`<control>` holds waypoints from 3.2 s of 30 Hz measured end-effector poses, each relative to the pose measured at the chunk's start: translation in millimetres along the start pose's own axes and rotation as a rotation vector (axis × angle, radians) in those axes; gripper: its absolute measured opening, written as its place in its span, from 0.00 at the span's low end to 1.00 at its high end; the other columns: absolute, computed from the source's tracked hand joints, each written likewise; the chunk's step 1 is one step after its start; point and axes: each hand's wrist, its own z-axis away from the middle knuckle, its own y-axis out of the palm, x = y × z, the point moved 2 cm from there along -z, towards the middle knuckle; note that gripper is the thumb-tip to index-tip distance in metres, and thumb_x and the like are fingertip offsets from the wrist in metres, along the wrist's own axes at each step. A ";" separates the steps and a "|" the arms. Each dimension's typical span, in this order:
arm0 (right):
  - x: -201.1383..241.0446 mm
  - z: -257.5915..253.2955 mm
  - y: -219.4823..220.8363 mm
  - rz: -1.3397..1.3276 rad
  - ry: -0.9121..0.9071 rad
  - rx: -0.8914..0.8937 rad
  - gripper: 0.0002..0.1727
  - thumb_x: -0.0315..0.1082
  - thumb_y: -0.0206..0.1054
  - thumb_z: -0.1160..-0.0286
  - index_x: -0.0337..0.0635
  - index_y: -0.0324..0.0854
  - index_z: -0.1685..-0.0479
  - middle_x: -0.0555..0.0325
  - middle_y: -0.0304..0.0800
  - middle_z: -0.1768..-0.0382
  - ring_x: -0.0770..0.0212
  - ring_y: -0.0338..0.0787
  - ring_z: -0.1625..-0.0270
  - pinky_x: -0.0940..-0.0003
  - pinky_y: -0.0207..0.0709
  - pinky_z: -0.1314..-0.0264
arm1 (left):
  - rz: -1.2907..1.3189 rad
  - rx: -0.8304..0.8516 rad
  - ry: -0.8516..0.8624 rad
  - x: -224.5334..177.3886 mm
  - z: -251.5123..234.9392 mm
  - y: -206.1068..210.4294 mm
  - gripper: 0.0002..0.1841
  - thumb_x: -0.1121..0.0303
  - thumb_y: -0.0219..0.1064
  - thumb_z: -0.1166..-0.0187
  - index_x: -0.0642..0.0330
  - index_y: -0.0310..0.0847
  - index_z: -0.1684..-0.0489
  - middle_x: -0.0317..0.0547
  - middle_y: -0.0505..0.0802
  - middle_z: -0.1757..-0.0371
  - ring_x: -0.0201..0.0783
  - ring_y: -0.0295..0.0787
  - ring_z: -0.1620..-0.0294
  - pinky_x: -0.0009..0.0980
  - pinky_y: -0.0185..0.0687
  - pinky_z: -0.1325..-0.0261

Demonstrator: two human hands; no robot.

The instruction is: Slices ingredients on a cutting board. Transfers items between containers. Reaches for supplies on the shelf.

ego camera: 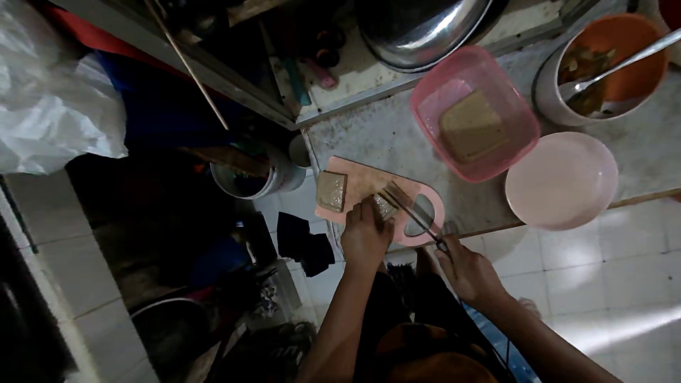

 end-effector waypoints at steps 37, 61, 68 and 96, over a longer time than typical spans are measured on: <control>52.7 -53.6 24.4 0.232 0.119 0.180 0.24 0.47 0.48 0.06 0.38 0.74 0.29 0.37 0.90 0.54 0.36 0.95 0.53 0.45 0.87 0.55 | -0.025 -0.013 0.023 -4.2 -7.7 -2.9 0.28 0.61 0.77 0.30 0.61 0.83 0.29 0.56 0.90 0.38 0.58 0.88 0.40 0.57 0.86 0.48; 21.9 -3.8 12.7 0.078 0.003 0.063 0.27 0.50 0.48 0.07 0.35 0.77 0.34 0.41 0.90 0.62 0.41 0.94 0.67 0.47 0.86 0.67 | 0.159 -0.033 0.019 17.1 -0.7 -2.8 0.33 0.57 0.81 0.31 0.65 0.80 0.28 0.59 0.88 0.36 0.56 0.86 0.35 0.54 0.84 0.35; 25.8 -1.6 15.0 0.163 0.013 0.021 0.26 0.50 0.50 0.08 0.35 0.79 0.37 0.41 0.91 0.62 0.41 0.94 0.69 0.47 0.86 0.70 | 0.169 -0.037 0.037 16.5 -0.8 -1.9 0.31 0.60 0.80 0.30 0.65 0.81 0.28 0.59 0.89 0.36 0.55 0.86 0.34 0.53 0.83 0.35; 10.8 -2.5 15.9 0.094 0.090 0.224 0.27 0.47 0.48 0.07 0.34 0.71 0.23 0.36 0.91 0.55 0.35 0.94 0.57 0.41 0.86 0.55 | 0.103 -0.119 0.064 18.6 -1.6 9.4 0.30 0.59 0.77 0.29 0.65 0.81 0.29 0.62 0.88 0.36 0.59 0.86 0.33 0.54 0.85 0.38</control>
